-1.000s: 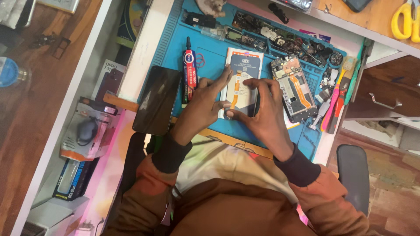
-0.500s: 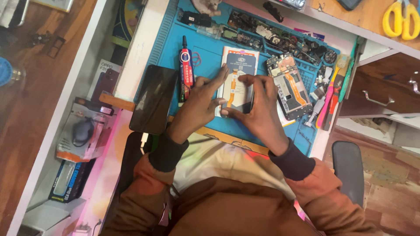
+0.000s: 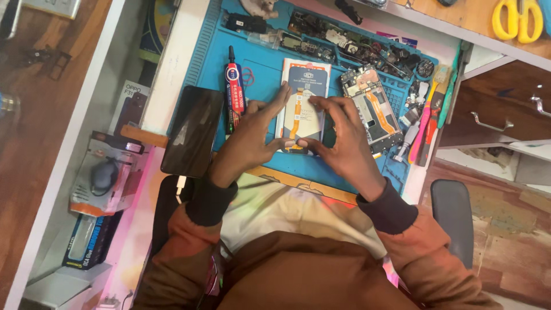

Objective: The person handles a mobile phone, removes the internal battery, unpacks a new screen assembly, and applies adhesive from a tube to the frame of the device.

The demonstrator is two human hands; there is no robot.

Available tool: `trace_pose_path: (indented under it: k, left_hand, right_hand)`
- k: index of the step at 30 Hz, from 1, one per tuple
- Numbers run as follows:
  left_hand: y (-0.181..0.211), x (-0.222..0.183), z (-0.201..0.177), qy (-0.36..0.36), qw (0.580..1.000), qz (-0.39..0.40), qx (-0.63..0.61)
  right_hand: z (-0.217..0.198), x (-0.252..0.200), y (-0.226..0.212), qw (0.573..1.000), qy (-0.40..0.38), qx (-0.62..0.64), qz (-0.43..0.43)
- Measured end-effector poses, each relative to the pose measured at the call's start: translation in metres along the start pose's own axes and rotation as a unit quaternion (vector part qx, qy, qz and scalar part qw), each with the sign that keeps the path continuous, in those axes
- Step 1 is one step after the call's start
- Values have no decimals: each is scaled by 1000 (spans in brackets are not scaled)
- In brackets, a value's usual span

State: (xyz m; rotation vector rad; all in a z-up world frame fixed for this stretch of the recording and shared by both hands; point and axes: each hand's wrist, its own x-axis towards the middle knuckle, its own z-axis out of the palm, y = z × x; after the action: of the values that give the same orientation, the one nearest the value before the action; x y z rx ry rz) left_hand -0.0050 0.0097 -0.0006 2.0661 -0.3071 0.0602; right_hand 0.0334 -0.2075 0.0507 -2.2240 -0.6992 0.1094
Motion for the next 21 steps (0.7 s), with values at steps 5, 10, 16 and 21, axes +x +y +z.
trace_pose_path:
  k: [5, 10, 16, 21]
  left_hand:
    - [0, -1, 1, -7, 1000, -22, 12]
    - [-1, 0, 0, -6, 1000, -14, 20]
    - [1, -2, -1, -1, 1000, -6, 11]
    - [2, -3, -2, -2, 1000, 2, 12]
  right_hand:
    - [-12, 2, 1, 994, -64, 73, 53]
    - [-6, 1, 6, 998, -29, 12, -54]
    - [-8, -1, -2, 998, -43, 34, 26]
    - [-5, -1, 0, 999, -39, 28, 3]
